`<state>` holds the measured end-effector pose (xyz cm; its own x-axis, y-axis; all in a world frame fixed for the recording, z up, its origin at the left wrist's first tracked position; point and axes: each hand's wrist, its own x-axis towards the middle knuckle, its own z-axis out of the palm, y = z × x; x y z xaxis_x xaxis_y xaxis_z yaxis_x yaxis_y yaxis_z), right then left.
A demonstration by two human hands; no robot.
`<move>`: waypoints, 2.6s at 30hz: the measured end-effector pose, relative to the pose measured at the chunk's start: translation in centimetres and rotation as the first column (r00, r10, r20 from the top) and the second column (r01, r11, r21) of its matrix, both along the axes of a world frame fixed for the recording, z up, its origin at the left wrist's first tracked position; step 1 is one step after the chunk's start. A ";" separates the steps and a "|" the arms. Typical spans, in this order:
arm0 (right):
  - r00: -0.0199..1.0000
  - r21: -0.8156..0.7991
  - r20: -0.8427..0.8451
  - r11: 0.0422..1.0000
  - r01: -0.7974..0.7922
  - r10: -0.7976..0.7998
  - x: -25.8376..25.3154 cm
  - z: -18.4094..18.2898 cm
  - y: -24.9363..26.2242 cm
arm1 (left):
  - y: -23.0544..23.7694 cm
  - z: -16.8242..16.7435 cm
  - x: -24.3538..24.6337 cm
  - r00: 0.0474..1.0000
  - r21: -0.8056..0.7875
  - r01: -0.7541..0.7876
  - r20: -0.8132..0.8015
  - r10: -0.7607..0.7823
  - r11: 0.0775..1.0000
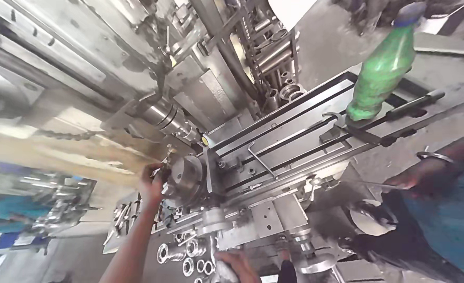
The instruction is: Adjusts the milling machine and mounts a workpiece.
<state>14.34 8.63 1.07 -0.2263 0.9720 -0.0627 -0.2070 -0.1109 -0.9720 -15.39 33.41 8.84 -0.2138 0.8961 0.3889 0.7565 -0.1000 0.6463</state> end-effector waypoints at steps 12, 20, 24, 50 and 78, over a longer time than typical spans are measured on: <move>1.000 -0.049 -0.012 0.999 -0.004 0.003 -0.4 -0.5 0.7 | 0.6 0.0 -0.3 1.000 -0.014 0.018 -0.001 -0.018 1.000; 0.999 -0.060 -0.027 0.998 0.027 -0.028 -0.7 -0.6 1.3 | 1.0 0.0 -0.4 0.999 -0.007 0.035 0.010 -0.035 0.999; 0.997 -0.091 -0.038 0.994 0.064 -0.067 -0.7 -0.7 1.7 | 1.2 0.0 -0.4 1.000 -0.009 0.026 0.011 -0.026 1.000; 0.961 -0.119 -0.025 0.955 0.270 -0.275 -0.7 -1.9 5.2 | 2.3 0.1 -0.5 1.000 -0.008 0.010 -0.026 -0.010 1.000; 0.688 -0.304 -0.205 0.713 0.632 -0.696 0.7 -1.5 15.8 | 3.1 -0.1 -0.4 0.995 0.029 0.029 0.097 -0.032 0.999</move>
<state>15.04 24.42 -0.42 0.4358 0.8460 -0.3074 -0.5599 -0.0126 -0.8284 -15.74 36.51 8.77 -0.2248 0.8921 0.3919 0.6862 -0.1406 0.7137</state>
